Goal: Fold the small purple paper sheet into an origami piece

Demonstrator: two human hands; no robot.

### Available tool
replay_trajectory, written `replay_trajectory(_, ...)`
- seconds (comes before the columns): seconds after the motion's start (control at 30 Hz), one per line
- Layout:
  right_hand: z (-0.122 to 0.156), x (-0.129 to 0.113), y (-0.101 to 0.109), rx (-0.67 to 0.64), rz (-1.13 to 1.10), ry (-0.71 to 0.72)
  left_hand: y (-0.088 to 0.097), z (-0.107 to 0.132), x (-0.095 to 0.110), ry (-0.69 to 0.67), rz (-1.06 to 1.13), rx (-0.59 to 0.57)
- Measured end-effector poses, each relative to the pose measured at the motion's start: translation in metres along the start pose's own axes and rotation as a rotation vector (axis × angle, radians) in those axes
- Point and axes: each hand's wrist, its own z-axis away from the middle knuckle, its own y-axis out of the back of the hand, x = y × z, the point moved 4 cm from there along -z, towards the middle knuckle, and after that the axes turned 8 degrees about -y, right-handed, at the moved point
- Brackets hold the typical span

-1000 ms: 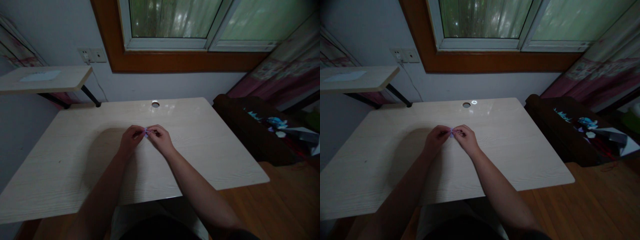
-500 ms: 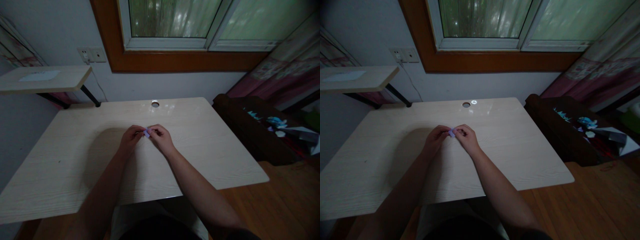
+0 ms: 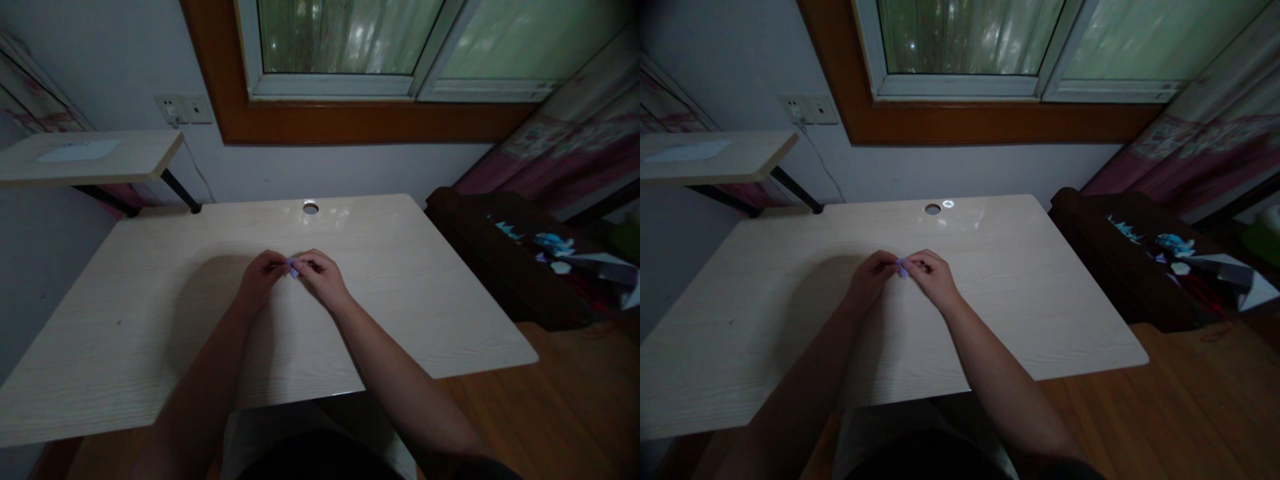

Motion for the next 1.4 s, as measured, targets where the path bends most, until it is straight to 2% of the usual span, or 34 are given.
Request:
replay_trajectory(0.17,0.001,-0.002,-0.001,-0.116,-0.148,-0.027,0.002,0.0,0.003,0.046,-0.013,0.041)
replay_trajectory(0.3,0.002,-0.002,-0.003,-0.161,-0.236,-0.037,0.004,-0.001,0.002,0.058,0.023,0.067)
replay_trajectory(0.57,0.002,-0.001,-0.004,-0.166,-0.245,-0.05,0.006,0.0,-0.009,0.071,0.111,0.084)
replay_trajectory(0.97,0.0,0.006,-0.007,-0.133,-0.261,-0.1,0.002,0.001,-0.009,0.069,0.105,0.033)
replay_trajectory(1.4,0.001,0.013,-0.011,-0.222,-0.369,-0.209,-0.004,0.002,-0.015,0.089,0.18,-0.033)
